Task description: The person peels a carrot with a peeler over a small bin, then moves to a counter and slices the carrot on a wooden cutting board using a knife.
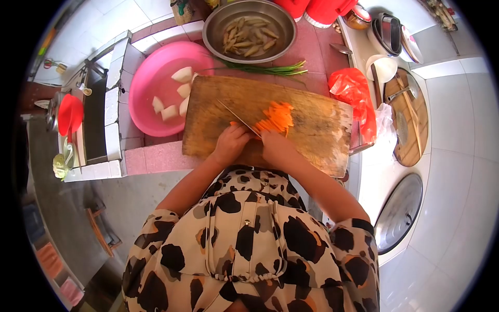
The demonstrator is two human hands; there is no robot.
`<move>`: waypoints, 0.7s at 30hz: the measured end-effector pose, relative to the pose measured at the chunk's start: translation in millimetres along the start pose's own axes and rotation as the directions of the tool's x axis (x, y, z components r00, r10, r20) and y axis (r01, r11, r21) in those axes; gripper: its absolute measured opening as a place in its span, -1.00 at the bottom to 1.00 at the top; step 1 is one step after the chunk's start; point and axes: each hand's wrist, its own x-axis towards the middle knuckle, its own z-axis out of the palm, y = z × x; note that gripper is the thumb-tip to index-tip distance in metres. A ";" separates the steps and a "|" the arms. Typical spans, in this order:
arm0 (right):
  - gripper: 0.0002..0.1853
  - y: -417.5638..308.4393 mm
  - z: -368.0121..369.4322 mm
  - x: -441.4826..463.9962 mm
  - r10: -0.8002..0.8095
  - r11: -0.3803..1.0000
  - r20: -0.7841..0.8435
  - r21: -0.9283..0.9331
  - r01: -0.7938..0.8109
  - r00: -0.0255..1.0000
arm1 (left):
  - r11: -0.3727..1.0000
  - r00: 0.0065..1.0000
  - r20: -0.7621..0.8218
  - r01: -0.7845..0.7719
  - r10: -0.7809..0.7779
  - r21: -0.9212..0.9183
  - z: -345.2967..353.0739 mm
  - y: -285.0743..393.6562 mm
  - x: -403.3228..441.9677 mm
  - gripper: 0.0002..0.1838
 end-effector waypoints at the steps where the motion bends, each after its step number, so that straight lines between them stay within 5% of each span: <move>1: -0.69 -1.2 -0.8 7.7 -0.008 1.000 0.002 0.029 0.008 1.000 | 1.000 1.000 0.010 -0.001 0.001 -0.002 -0.5 -1.0 -0.2 -0.79; 21: -0.80 13.6 2.7 -6.7 -0.097 0.995 -0.041 0.031 0.098 0.994 | 0.999 0.999 0.003 -0.033 0.033 -0.009 0.2 -4.3 -14.9 -0.79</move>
